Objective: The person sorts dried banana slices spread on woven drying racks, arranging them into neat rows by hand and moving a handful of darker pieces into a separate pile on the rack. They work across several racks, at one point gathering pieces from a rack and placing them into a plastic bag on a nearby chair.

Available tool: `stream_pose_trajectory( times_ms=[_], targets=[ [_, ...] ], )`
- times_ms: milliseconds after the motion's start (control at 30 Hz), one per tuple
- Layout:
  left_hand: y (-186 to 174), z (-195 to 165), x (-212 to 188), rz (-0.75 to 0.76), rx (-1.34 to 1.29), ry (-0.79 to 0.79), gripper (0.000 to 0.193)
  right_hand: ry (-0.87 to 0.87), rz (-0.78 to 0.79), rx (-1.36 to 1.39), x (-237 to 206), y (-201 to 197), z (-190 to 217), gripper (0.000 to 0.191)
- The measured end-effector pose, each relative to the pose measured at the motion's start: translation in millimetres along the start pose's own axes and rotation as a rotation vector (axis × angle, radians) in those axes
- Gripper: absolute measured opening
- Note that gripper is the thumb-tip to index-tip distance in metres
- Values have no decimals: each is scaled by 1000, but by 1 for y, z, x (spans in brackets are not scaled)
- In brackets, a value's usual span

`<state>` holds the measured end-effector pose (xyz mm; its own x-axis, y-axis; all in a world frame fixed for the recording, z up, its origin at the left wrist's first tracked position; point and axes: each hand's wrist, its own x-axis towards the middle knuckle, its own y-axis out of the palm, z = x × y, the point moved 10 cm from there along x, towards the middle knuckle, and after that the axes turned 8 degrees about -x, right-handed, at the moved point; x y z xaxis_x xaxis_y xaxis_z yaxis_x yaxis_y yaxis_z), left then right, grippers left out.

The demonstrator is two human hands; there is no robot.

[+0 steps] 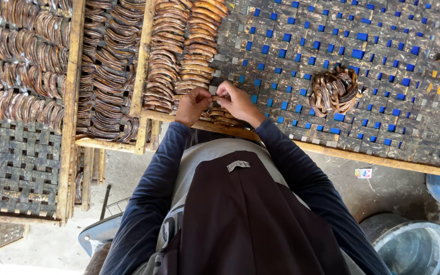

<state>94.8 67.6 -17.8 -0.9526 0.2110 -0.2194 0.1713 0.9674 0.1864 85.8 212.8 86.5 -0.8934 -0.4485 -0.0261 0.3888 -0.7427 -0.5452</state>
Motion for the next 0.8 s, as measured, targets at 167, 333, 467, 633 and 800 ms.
stream_pose_trajectory(
  times_ms=[167,333,467,633,800],
  targets=[
    [-5,-20,-18,-139,482,187,11,-53,-48,-288,-18,-1,-6,13],
    [15,-46,-33,-154,720,341,14,-95,-133,-438,-37,3,-4,12],
    [18,-52,-35,-151,771,386,11,-8,-137,-403,-54,-4,-25,11],
    [15,-50,-33,-142,768,376,12,342,-288,-509,-96,-82,-95,10],
    [13,-61,-31,-177,754,317,19,404,-725,-1090,-151,-200,-103,33]
  ],
)
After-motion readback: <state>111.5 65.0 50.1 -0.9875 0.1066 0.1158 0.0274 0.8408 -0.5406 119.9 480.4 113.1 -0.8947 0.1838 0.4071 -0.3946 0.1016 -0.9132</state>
